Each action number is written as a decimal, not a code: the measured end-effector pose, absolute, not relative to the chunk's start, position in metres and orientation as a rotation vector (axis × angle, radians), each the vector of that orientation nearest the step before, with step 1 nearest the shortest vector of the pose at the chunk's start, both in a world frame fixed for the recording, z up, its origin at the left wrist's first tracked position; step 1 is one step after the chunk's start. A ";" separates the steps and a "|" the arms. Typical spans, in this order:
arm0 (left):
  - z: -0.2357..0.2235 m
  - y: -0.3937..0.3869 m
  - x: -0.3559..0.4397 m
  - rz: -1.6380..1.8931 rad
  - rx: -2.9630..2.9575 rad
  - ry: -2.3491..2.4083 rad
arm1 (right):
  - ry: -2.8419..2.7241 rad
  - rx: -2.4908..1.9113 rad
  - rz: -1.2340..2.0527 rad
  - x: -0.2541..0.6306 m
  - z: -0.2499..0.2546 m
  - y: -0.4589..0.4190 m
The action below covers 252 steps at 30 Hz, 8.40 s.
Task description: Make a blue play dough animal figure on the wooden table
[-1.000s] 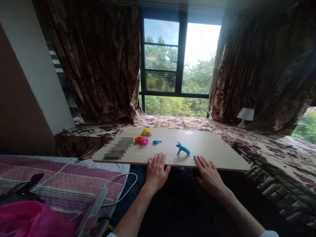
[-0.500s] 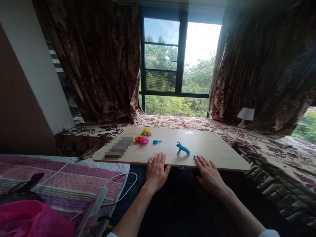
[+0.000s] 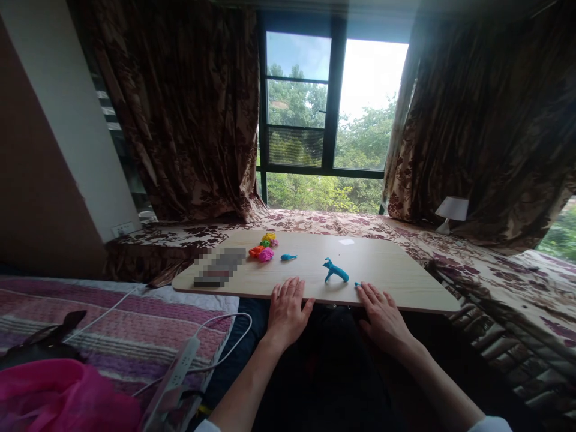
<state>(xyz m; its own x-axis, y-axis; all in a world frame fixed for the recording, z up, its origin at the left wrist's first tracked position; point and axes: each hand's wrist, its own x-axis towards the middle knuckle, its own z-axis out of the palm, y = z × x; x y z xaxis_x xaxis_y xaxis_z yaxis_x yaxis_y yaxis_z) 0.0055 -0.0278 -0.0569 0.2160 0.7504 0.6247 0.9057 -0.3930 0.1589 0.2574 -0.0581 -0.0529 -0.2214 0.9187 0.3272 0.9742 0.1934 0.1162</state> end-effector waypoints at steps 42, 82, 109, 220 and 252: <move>0.001 -0.118 0.007 -2.204 -2.901 -2.006 | -1.799 -0.996 0.541 0.180 0.005 -0.138; 0.018 -0.130 0.013 -1.847 -2.901 -1.823 | -1.761 -0.978 0.501 0.182 0.008 -0.142; -0.006 -0.070 -0.014 -1.760 -2.409 -1.931 | -1.351 -1.271 0.458 0.218 -0.017 -0.111; -0.009 0.057 -0.039 -1.118 -2.245 -1.897 | -1.367 -1.150 0.653 0.226 -0.012 -0.082; -0.019 -0.043 0.097 -1.051 -2.692 -1.119 | -1.976 -1.420 -0.093 0.272 -0.026 -0.058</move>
